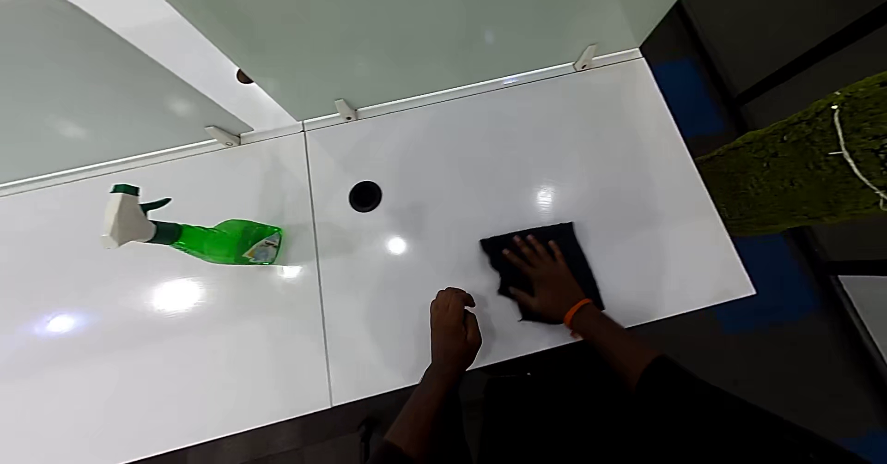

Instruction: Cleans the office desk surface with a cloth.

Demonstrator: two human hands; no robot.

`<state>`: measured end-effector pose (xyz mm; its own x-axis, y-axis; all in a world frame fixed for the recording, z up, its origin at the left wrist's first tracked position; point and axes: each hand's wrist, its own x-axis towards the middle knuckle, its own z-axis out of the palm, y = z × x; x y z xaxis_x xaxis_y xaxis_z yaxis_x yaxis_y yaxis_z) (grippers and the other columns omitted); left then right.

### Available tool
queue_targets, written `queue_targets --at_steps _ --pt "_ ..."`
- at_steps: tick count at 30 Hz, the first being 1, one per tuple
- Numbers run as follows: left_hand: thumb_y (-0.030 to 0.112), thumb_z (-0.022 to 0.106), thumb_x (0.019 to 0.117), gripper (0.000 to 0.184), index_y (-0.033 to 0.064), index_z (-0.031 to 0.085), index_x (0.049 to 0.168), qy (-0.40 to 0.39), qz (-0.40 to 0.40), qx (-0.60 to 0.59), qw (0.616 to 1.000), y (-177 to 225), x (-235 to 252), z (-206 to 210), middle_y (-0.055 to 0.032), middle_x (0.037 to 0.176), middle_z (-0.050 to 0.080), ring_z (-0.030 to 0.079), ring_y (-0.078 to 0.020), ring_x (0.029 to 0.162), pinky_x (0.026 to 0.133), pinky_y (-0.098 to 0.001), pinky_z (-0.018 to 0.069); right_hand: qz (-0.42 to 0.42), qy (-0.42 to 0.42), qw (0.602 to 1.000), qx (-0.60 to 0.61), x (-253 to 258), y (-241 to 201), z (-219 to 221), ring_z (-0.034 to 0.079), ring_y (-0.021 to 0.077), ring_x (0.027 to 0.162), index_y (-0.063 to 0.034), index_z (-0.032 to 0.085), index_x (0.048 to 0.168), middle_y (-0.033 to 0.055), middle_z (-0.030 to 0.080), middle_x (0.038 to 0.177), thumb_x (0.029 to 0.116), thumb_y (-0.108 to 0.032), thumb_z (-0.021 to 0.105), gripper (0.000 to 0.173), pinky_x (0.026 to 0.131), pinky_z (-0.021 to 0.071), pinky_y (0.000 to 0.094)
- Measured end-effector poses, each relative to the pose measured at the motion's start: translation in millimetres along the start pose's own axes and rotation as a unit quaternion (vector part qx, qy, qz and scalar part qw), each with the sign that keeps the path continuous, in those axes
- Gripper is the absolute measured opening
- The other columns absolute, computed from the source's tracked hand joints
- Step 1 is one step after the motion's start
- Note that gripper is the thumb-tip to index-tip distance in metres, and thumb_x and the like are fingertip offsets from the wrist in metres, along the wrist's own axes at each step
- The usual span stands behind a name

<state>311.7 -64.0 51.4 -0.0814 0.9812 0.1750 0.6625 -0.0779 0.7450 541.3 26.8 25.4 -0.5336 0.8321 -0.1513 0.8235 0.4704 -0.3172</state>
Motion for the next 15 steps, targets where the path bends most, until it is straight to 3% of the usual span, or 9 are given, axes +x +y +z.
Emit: queue_targets --at_steps 4,7,12,15 --pt "0.012 0.05 0.0848 0.02 0.0076 0.069 0.09 -0.031 0.032 0.07 0.997 42.0 14.3 74.9 -0.0085 0.096 0.068 0.064 -0.0283 0.091 0.076 -0.0465 0.0496 0.048 0.008 0.997 -0.055 -41.9 124.2 -38.9 0.022 0.0331 0.157 -0.0267 0.04 0.159 0.0071 0.029 0.169 0.093 -0.066 0.045 0.077 0.121 0.0155 0.0679" --pt "0.013 0.054 0.0838 0.019 0.0081 0.069 0.094 -0.042 0.028 0.11 0.993 64.2 24.4 121.5 -0.009 0.099 0.067 0.063 -0.0294 0.093 0.077 -0.0476 0.0487 0.076 0.003 0.994 -0.079 -81.8 193.2 -57.6 0.021 0.0335 0.157 -0.0251 0.037 0.16 0.0072 0.027 0.169 0.0928 -0.067 0.043 0.08 0.121 0.0155 0.0677" --pt "0.015 0.052 0.0846 0.022 0.0077 0.069 0.095 -0.025 -0.013 0.176 0.984 74.7 19.0 157.0 -0.0097 0.096 0.066 0.063 -0.0314 0.092 0.076 -0.0504 0.0484 0.114 0.015 0.99 -0.077 -154.8 275.4 -69.1 0.018 0.0311 0.158 -0.0254 0.038 0.16 0.0053 0.025 0.17 0.0921 -0.066 0.042 0.079 0.122 0.0129 0.0657" --pt "0.017 0.05 0.0846 0.023 0.0069 0.069 0.093 -0.013 -0.016 0.209 0.978 75.1 18.6 161.4 -0.0112 0.095 0.066 0.063 -0.0326 0.091 0.076 -0.0501 0.0477 0.161 0.066 0.981 -0.079 -178.8 293.2 -58.9 0.016 0.0316 0.158 -0.024 0.038 0.16 0.0064 0.025 0.17 0.0922 -0.067 0.036 0.08 0.122 0.013 0.066"
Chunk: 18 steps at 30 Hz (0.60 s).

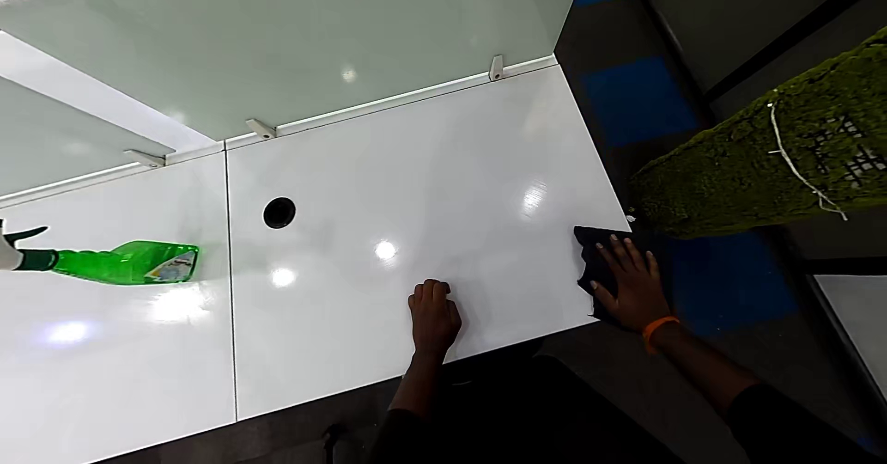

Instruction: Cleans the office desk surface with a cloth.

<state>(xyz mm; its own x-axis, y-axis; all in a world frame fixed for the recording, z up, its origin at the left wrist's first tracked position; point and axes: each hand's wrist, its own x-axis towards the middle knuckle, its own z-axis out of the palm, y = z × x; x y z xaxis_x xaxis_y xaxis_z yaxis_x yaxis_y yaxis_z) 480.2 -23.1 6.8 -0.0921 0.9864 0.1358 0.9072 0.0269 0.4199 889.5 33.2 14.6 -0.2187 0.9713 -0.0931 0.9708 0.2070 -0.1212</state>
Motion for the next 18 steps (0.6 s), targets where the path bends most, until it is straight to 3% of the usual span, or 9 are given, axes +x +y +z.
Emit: queue_targets --at_steps 2,4,7,10,12,14,16,18 --pt "0.017 0.048 0.0834 0.024 0.0064 0.068 0.092 0.008 -0.005 0.012 1.0 1.8 0.3 0.7 -0.0117 0.094 0.066 0.063 -0.0328 0.09 0.076 -0.0496 0.0472 0.01 0.006 1.0 -0.009 -5.8 -12.7 5.3 0.015 0.0366 0.158 -0.0198 0.035 0.161 0.0119 0.022 0.17 0.0919 -0.068 0.035 0.084 0.121 0.0126 0.0692" --pt "0.016 0.048 0.0835 0.024 0.0048 0.068 0.092 0.009 -0.016 0.01 1.0 4.4 1.2 -0.3 -0.0133 0.095 0.066 0.063 -0.0345 0.092 0.078 -0.0506 0.0481 -0.04 -0.002 0.999 -0.002 -8.5 -38.3 8.4 0.015 0.0426 0.157 -0.0148 0.035 0.161 0.0178 0.021 0.17 0.0919 -0.07 0.04 0.088 0.119 0.0128 0.074" --pt "0.014 0.046 0.0838 0.025 0.0028 0.067 0.091 0.008 -0.024 -0.018 1.0 3.4 3.1 -1.8 -0.0147 0.094 0.066 0.064 -0.0355 0.091 0.08 -0.0521 0.0485 -0.201 -0.07 0.976 0.038 -7.4 -94.0 6.2 0.019 0.0431 0.156 -0.0202 0.041 0.158 0.0165 0.027 0.168 0.091 -0.071 0.049 0.084 0.117 0.0155 0.0766" --pt "0.014 0.044 0.0852 0.026 0.0018 0.066 0.092 -0.011 -0.033 -0.103 0.994 -4.8 4.7 -8.0 -0.0132 0.09 0.064 0.062 -0.0324 0.087 0.078 -0.051 0.0484 -0.358 -0.188 0.91 0.091 -4.7 -156.4 4.8 0.02 0.0396 0.156 -0.0257 0.035 0.161 0.0121 0.025 0.169 0.0918 -0.063 0.06 0.082 0.117 0.0173 0.0748" --pt "0.009 0.042 0.0894 0.026 -0.0015 0.066 0.097 -0.051 -0.081 -0.214 0.972 -12.5 10.9 -26.5 -0.0124 0.09 0.064 0.063 -0.0267 0.087 0.08 -0.047 0.0518 -0.43 -0.217 0.867 0.128 -3.8 -200.8 10.6 0.021 0.0396 0.156 -0.0235 0.033 0.161 0.0128 0.023 0.17 0.0907 -0.049 0.071 0.084 0.117 0.0193 0.0741" --pt "0.005 0.04 0.0935 0.026 -0.0026 0.063 0.103 -0.054 -0.14 -0.306 0.94 -21.9 18.2 -49.9 -0.0104 0.094 0.065 0.063 -0.0178 0.086 0.079 -0.0376 0.0536 -0.469 -0.23 0.839 0.152 -4.4 -254.0 15.6 0.019 0.04 0.156 -0.0209 0.033 0.161 0.0137 0.023 0.17 0.0876 -0.025 0.078 0.086 0.118 0.0193 0.0732" --pt "0.003 0.038 0.0925 0.027 -0.0025 0.061 0.104 -0.015 -0.164 -0.338 0.927 -31.8 22.9 -70.7 -0.0081 0.096 0.064 0.061 -0.0125 0.086 0.08 -0.0311 0.0523 -0.491 -0.216 0.829 0.16 -5.0 -316.1 17.9 0.025 0.0403 0.155 -0.015 0.041 0.156 0.0166 0.034 0.165 0.0891 0.002 0.068 0.074 0.119 0.0207 0.0708" --pt "0.003 0.038 0.0918 0.026 0.0004 0.062 0.101 0.04 -0.178 -0.335 0.924 -37.7 24.8 -88.8 -0.0045 0.095 0.064 0.06 -0.0092 0.084 0.078 -0.0271 0.0513 -0.5 -0.15 0.842 0.137 -7.7 -384.1 21.2 0.046 0.0351 0.144 -0.0079 0.057 0.141 0.0167 0.054 0.15 0.0971 0.005 0.055 0.046 0.117 0.0356 0.0598"
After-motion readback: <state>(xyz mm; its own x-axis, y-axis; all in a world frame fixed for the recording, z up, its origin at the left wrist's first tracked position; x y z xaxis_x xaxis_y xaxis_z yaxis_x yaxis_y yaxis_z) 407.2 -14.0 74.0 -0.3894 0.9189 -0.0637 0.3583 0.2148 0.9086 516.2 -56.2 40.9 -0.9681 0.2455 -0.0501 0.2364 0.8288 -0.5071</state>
